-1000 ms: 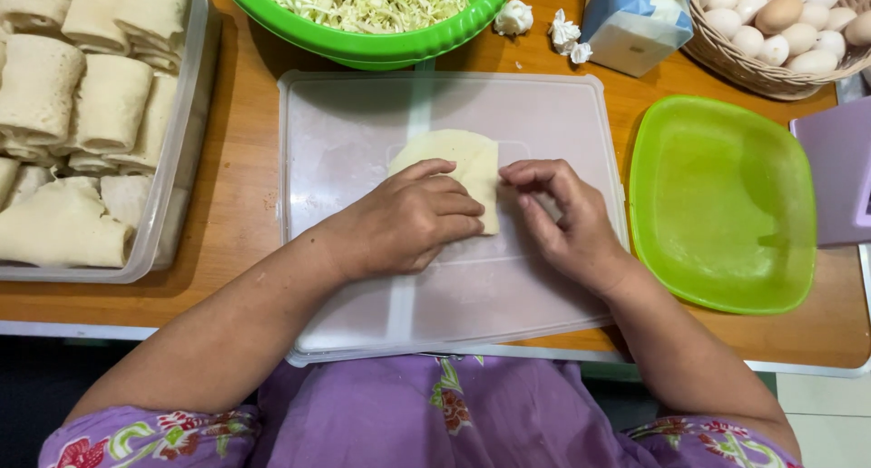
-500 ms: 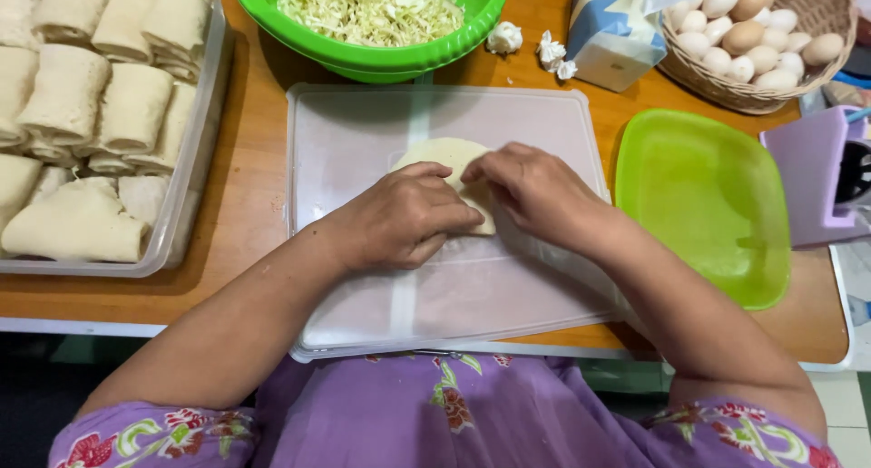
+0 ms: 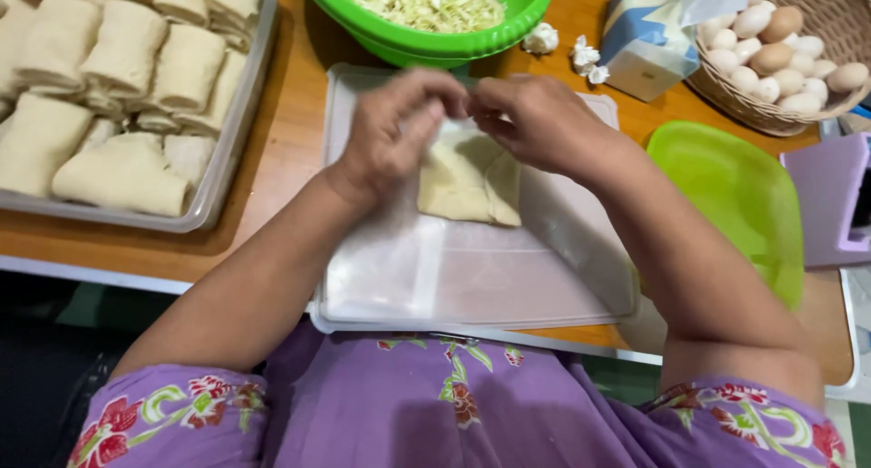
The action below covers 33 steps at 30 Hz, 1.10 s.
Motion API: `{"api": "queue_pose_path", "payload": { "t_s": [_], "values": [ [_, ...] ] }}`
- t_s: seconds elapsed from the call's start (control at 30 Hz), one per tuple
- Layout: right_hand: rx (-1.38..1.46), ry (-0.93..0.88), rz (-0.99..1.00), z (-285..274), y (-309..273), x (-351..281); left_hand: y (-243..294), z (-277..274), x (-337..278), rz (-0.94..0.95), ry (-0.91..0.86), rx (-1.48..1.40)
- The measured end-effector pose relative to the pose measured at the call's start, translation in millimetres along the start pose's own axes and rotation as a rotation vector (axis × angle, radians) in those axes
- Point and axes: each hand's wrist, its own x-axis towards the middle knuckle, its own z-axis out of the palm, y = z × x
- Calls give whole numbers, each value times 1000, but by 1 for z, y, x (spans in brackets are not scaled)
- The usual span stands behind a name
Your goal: Rolling and folding pastry sheets with cabbage filling on a work surface.
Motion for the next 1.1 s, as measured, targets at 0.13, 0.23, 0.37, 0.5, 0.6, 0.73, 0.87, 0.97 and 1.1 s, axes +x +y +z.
{"api": "queue_pose_path", "payload": {
  "t_s": [0.13,0.23,0.37,0.5,0.6,0.73,0.87,0.97,1.1],
  "values": [
    [-71,-48,-253,16,-8,24,-8,-12,4,-82,301,-211],
    [-100,-159,-327,25,-23,36,-19,-12,5,-72,386,-314],
    [-126,-254,-350,23,-33,46,-23,-19,9,-116,424,-349],
    [-174,-342,-301,25,-32,48,-25,-21,11,-164,444,-382],
    [-198,-336,-296,30,-28,45,-30,-18,10,-187,431,-407],
    [-175,-277,-316,25,-20,37,-40,-17,10,-307,242,-332],
    [-127,-254,-277,9,-15,23,-39,-22,8,-416,-29,112],
    [-103,-214,-264,5,-9,11,-31,-25,6,-344,-280,197],
    [-61,-148,-215,6,0,-5,-14,-18,7,-411,-537,329]
  ]
}}
